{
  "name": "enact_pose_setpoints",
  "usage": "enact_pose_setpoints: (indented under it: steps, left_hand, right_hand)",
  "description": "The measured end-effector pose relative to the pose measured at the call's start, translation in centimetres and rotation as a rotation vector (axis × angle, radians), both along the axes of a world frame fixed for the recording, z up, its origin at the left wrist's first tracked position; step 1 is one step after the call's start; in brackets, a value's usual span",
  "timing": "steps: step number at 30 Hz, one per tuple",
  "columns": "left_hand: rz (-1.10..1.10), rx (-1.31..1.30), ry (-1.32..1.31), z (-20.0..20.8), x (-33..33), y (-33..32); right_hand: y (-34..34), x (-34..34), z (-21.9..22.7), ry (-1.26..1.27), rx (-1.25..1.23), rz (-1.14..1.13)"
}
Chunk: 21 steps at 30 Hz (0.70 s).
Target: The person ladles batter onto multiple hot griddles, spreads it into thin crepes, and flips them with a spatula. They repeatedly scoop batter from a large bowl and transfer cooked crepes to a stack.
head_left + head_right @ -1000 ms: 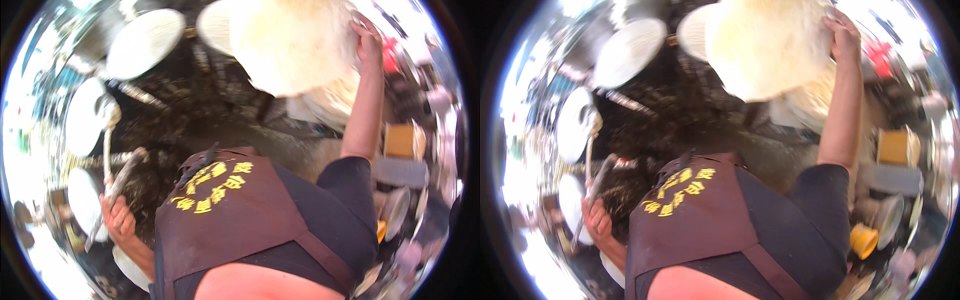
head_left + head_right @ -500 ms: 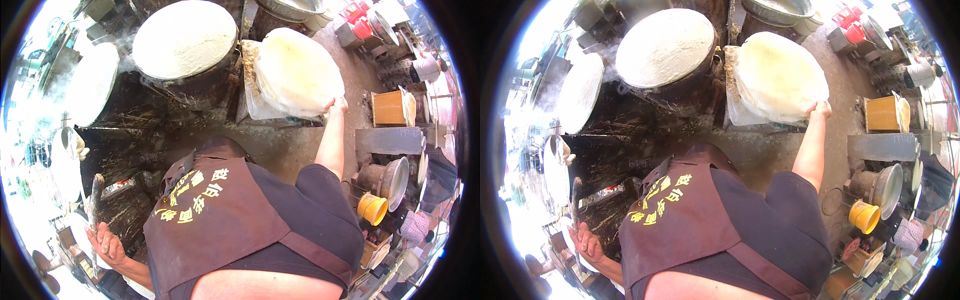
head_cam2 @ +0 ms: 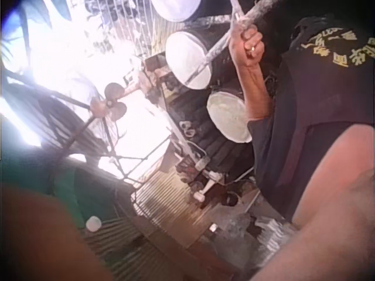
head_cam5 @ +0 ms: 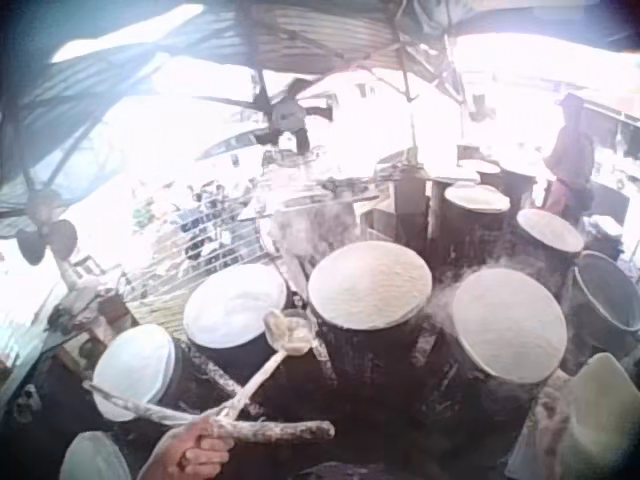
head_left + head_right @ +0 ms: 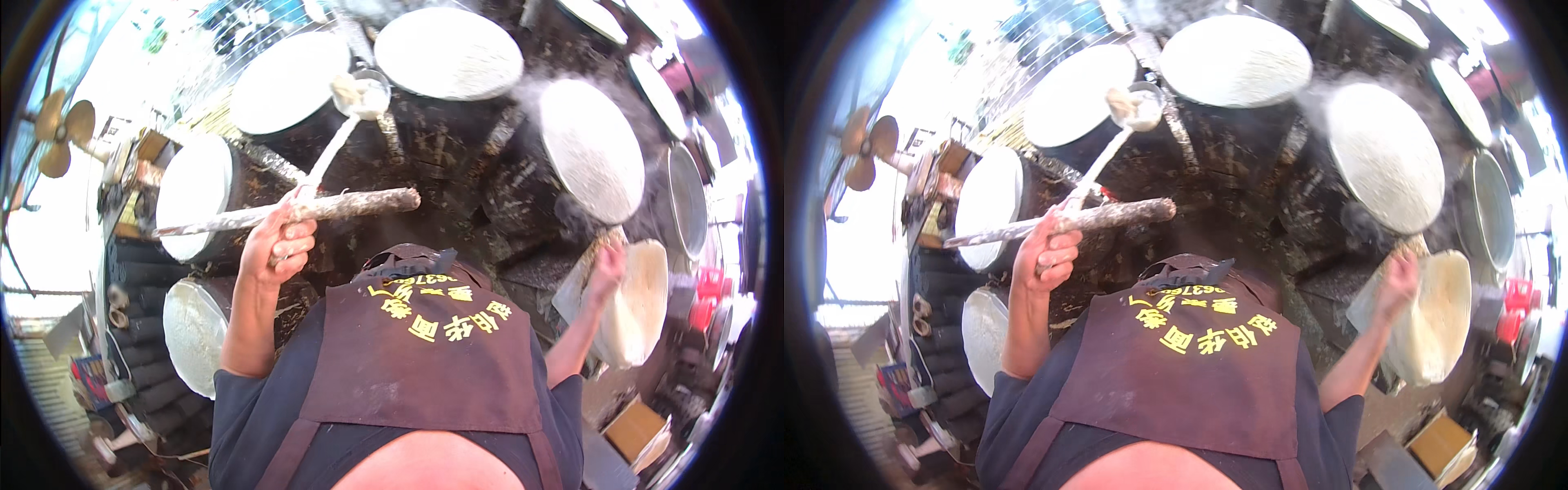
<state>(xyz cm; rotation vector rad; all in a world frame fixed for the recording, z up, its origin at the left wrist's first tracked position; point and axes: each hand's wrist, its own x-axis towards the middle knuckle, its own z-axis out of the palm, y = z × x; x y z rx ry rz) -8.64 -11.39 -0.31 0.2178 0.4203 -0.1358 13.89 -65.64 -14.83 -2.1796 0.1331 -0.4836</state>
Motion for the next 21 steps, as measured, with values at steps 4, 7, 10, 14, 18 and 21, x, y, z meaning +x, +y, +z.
enact_pose_setpoints:
  steps: [4,7,10,14,18,21]
  left_hand:
    - [0.013,0.037,0.011,-0.5,-0.8,3.7]
    - [0.043,0.146,0.059,0.6,-1.3,7.8]
    - [0.094,0.341,0.170,2.2,0.2,10.2]
    - [0.169,0.717,0.145,5.3,4.7,11.8]
    - [0.128,0.948,0.217,0.5,11.1,14.1]
    - [0.178,0.755,0.214,-3.5,16.1,16.9]
  right_hand:
    - [27.6,-0.8,10.4,0.129,0.268,0.796]
    - [41.0,-4.3,17.4,-0.419,-0.123,1.350]
    - [49.2,-5.9,16.3,-0.442,-0.401,1.577]
    - [52.9,-1.9,11.4,-0.401,0.063,1.350]
    - [48.8,3.8,10.6,0.199,0.167,0.985]
    - [47.4,7.2,5.6,0.102,0.090,0.980]
